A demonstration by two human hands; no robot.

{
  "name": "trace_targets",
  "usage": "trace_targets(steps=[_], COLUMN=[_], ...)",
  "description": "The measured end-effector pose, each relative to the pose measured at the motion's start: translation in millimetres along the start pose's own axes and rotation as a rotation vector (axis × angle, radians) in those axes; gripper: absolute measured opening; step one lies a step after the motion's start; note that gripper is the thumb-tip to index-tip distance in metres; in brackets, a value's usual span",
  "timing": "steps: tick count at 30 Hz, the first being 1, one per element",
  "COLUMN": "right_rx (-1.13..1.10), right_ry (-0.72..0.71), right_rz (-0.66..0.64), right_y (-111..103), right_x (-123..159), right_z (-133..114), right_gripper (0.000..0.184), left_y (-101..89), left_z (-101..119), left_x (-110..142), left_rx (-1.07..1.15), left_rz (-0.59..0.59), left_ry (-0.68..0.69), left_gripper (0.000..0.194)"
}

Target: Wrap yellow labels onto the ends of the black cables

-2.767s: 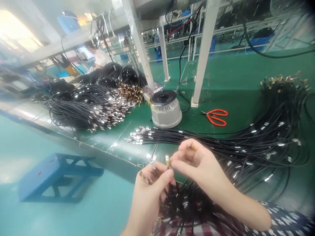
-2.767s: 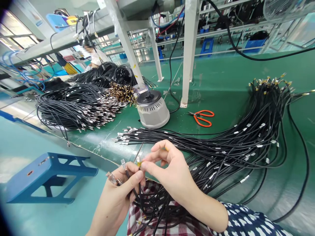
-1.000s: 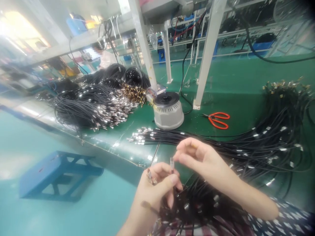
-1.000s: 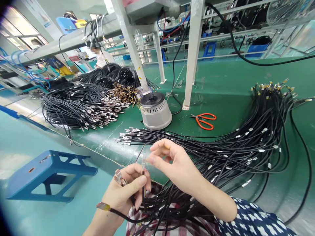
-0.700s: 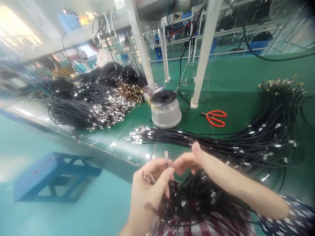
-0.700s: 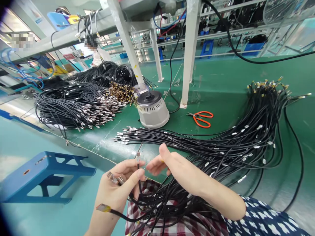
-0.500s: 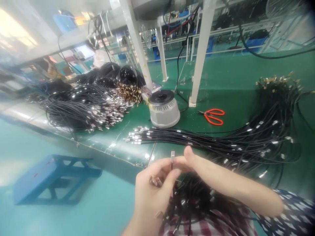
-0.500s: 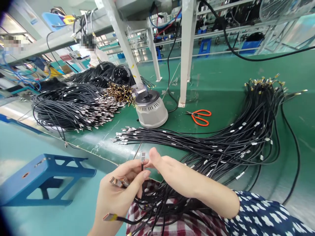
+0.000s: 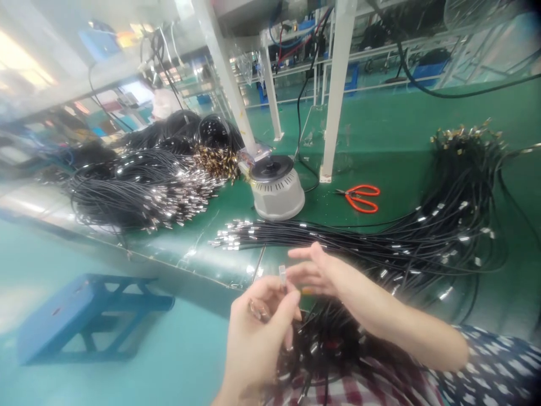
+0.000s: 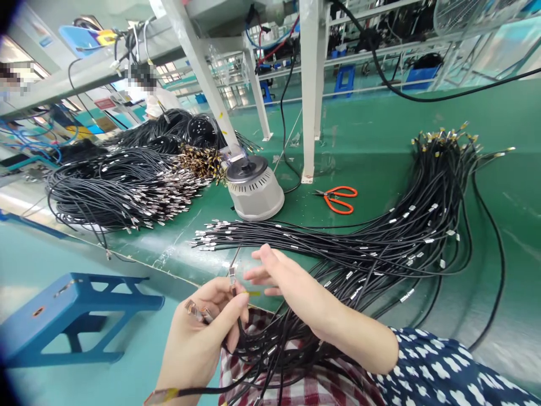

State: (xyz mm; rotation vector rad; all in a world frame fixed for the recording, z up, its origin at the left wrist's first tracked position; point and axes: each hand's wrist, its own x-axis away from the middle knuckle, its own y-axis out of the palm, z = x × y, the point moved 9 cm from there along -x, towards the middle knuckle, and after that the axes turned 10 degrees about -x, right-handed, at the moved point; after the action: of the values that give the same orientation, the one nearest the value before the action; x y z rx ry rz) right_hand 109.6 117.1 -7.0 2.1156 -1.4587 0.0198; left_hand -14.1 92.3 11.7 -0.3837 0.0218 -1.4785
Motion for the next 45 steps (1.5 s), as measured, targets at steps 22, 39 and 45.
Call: trace_targets(steps=[22, 39, 45], right_rx=[0.021, 0.040, 0.055], right_ry=[-0.184, -0.176, -0.184], right_rz=[0.122, 0.084, 0.103], right_y=[-8, -3, -3], right_x=[4, 3, 6], right_z=[-22, -23, -25], right_gripper=[0.032, 0.026, 0.024], left_y=[-0.4, -1.3, -0.8], left_z=[-1, -3, -2], left_x=[7, 8, 9], left_rx=[0.117, 0.115, 0.096], left_rz=[0.029, 0.046, 0.040], left_ry=[0.005, -0.002, 0.006], left_gripper=[0.030, 0.027, 0.028])
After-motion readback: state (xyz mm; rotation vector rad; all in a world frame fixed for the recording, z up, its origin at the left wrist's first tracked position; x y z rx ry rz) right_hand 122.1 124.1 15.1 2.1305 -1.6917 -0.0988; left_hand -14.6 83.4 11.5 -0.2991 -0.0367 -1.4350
